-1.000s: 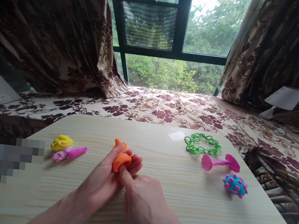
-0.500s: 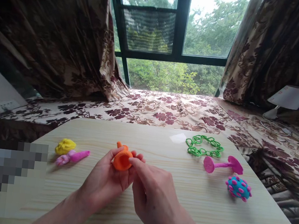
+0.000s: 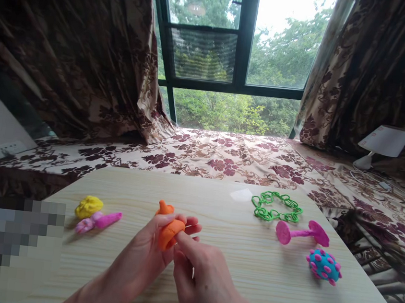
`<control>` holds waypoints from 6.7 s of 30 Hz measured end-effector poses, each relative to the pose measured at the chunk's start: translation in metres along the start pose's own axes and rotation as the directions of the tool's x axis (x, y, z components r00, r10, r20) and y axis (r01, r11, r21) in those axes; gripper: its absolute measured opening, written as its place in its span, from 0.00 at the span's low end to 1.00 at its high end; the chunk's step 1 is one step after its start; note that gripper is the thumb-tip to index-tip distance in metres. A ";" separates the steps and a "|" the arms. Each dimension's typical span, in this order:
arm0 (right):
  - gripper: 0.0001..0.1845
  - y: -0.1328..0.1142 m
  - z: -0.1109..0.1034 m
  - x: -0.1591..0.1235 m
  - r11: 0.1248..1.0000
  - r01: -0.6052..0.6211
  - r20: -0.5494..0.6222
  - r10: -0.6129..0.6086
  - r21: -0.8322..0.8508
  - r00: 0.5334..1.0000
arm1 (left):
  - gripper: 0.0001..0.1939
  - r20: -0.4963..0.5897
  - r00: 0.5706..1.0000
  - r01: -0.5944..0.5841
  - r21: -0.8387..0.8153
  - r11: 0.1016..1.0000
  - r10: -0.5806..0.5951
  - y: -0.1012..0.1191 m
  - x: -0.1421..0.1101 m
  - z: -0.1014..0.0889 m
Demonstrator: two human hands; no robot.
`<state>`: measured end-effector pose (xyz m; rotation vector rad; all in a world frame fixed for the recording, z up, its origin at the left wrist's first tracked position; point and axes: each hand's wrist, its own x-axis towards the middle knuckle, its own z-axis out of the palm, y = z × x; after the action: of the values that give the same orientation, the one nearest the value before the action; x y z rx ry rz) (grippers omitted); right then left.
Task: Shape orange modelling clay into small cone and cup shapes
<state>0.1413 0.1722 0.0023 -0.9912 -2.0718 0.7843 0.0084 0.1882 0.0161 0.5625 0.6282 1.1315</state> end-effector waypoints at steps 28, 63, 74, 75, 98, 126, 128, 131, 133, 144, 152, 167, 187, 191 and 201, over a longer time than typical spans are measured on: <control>0.13 -0.005 0.001 0.000 0.971 -0.142 0.182 0.108 0.190 0.977 | 0.14 0.029 0.999 0.035 -0.151 0.988 -0.031 0.007 -0.001 0.005; 0.17 0.026 0.007 -0.002 0.987 0.041 -0.048 -0.049 -0.156 0.998 | 0.17 -0.322 0.832 -0.058 0.760 0.648 0.451 0.043 -0.020 -0.061; 0.17 0.019 0.033 0.101 0.969 -0.037 -0.050 0.026 -0.244 0.998 | 0.19 -0.097 0.843 -0.172 0.883 0.437 0.528 0.055 -0.035 -0.056; 0.13 0.019 0.033 0.105 0.979 -0.049 -0.043 0.041 -0.196 0.998 | 0.19 -0.101 0.824 -0.197 0.872 0.449 0.557 0.059 -0.034 -0.053; 0.12 0.003 -0.040 0.010 0.982 0.116 -0.128 -0.097 0.149 0.987 | 0.17 0.080 0.997 -0.029 0.558 0.829 -0.019 0.026 -0.009 0.004; 0.19 0.012 -0.037 0.009 0.983 -0.012 -0.100 0.031 0.184 0.995 | 0.16 -0.010 1.000 0.004 0.681 0.732 0.004 0.019 -0.005 -0.003; 0.18 0.012 -0.039 0.010 0.984 -0.034 -0.090 0.050 0.177 0.995 | 0.16 0.009 0.999 -0.032 0.694 0.719 0.036 0.019 -0.004 -0.003; 0.09 0.014 -0.038 0.010 0.992 -0.042 -0.078 0.052 0.117 0.996 | 0.16 -0.001 0.998 -0.045 0.706 0.707 0.065 0.018 -0.004 -0.001; 0.09 0.015 -0.037 0.010 0.996 -0.039 -0.094 0.047 0.084 0.994 | 0.16 -0.029 0.997 -0.030 0.714 0.699 0.072 0.017 -0.004 -0.001; 0.13 0.017 -0.038 0.010 0.942 -0.144 -0.021 0.157 0.302 0.987 | 0.15 0.062 0.997 -0.069 0.685 0.726 0.036 0.015 -0.004 -0.003; 0.08 0.014 -0.036 0.009 0.969 -0.099 -0.105 0.125 0.226 0.987 | 0.16 0.137 0.989 -0.140 0.682 0.718 0.063 0.007 -0.003 -0.006; 0.08 0.019 -0.039 0.010 0.971 -0.077 -0.148 0.113 0.225 0.983 | 0.18 0.101 0.986 -0.166 0.701 0.693 0.133 0.007 -0.004 -0.003; 0.15 0.026 -0.043 0.010 0.971 -0.125 -0.080 0.143 0.204 0.986 | 0.16 -0.037 0.977 -0.124 0.703 0.700 0.210 0.008 -0.002 -0.001; 0.10 0.024 -0.046 0.009 0.988 -0.068 -0.095 0.082 0.142 0.992 | 0.15 -0.069 0.976 -0.096 0.718 0.690 0.208 0.010 -0.002 0.000; 0.15 0.016 -0.045 0.009 0.985 0.031 -0.038 -0.025 0.170 0.999 | 0.16 -0.037 0.999 0.052 0.559 0.827 -0.038 0.019 -0.007 0.007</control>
<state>0.1792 0.1974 0.0193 -0.8735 -1.9475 0.9069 -0.0013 0.1869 0.0356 1.0339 1.0031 0.9000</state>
